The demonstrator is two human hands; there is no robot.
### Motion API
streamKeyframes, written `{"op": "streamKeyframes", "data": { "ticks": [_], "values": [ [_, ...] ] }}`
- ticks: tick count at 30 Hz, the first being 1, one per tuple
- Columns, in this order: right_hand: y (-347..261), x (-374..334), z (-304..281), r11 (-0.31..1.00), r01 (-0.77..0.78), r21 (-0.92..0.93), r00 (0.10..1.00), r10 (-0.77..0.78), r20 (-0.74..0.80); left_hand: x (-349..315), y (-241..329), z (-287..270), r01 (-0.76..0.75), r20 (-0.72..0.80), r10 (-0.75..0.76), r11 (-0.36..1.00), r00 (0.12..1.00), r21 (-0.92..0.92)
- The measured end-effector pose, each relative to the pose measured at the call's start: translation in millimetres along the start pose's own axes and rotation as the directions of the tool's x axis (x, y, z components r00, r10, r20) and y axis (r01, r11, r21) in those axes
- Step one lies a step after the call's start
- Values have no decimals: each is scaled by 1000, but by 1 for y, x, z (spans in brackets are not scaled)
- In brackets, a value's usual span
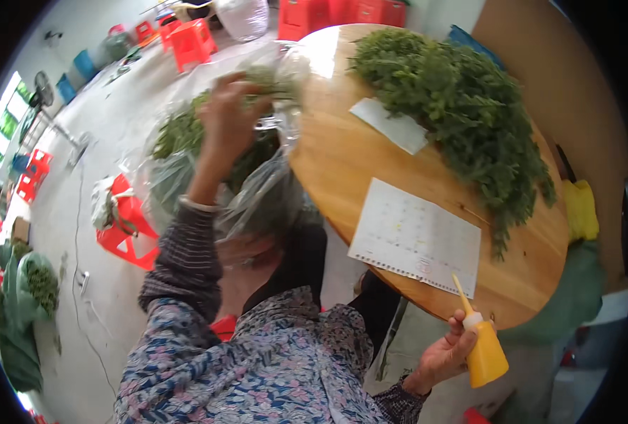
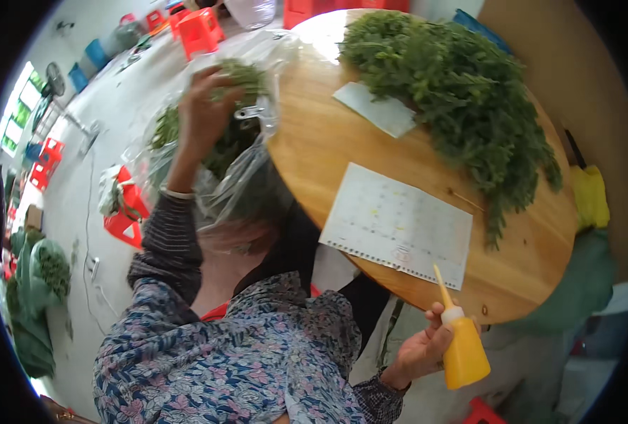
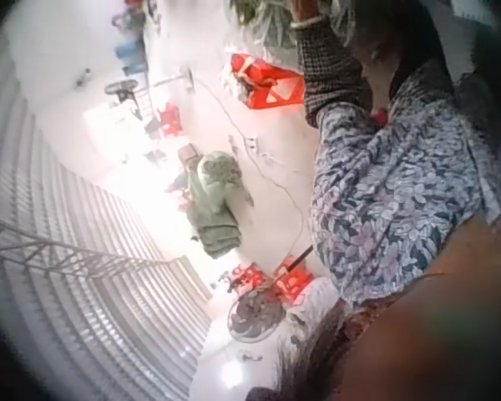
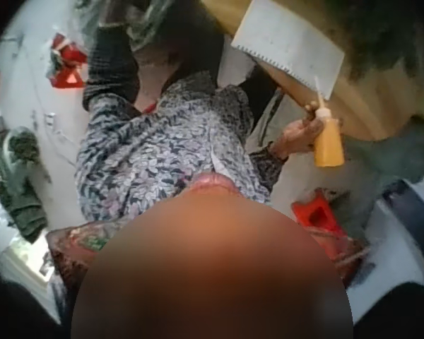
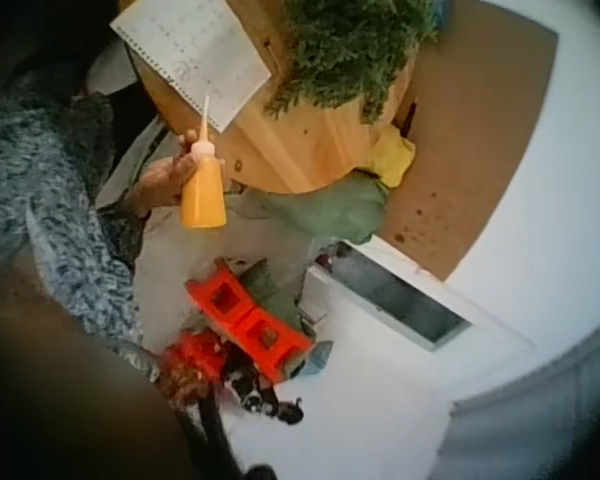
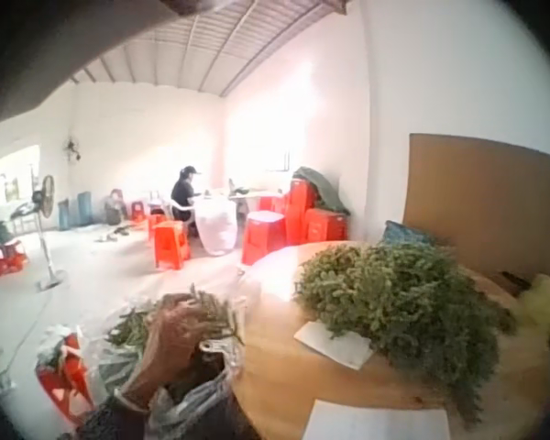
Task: Applying glue to the stems of plastic evergreen sprigs and mounting them onto a paper template.
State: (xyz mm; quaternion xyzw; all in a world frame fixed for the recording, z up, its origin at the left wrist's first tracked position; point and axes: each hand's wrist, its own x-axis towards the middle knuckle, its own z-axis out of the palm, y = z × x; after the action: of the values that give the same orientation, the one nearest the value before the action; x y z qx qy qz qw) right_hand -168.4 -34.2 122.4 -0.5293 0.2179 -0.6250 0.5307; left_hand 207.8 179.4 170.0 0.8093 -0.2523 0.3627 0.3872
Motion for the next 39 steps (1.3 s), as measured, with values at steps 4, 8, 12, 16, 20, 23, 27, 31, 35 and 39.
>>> {"op": "streamKeyframes", "data": {
  "ticks": [4, 8, 12, 16, 20, 23, 27, 31, 35, 39],
  "values": [
    [12, 17, 1, 998, -45, 36, 999, 45, 1, -6, -51, 12, 63, -48, -45, 856, 998, 513],
    [26, 32, 3, 995, -58, 75, 998, 59, -3, -7, 9, 47, -111, 37, 106, 900, 994, 422],
    [39, 42, 2, 994, -58, 93, 998, 59, -3, -1, 69, 117, -208, 192, 201, 978, 960, 16],
    [40, 45, 2, 992, -67, 110, 998, 68, -8, 14, 114, 181, -181, 234, 213, 972, 948, -152],
    [39, 44, 1, 992, -62, 106, 997, 65, -28, 25, 165, 206, -101, 246, 181, 947, 952, -306],
    [37, 45, 3, 992, -49, 114, 998, 52, -22, 30, 194, 214, -115, 288, 165, 976, 943, -183],
    [36, 45, 3, 995, -46, 89, 999, 44, 19, 34, 191, 219, -107, 299, 176, 967, 938, -232],
    [39, 44, -1, 996, -42, 77, 999, 41, 23, 19, 191, 193, -98, 302, 200, 942, 932, -321],
    [43, 41, -5, 996, -49, 73, 999, 48, 17, -28, 197, 141, -23, 392, 180, 928, 902, -372],
    [41, 41, -1, 997, -46, 69, 999, 44, 32, -85, 197, 109, -65, 389, 233, 914, 891, -400]
  ]
}}
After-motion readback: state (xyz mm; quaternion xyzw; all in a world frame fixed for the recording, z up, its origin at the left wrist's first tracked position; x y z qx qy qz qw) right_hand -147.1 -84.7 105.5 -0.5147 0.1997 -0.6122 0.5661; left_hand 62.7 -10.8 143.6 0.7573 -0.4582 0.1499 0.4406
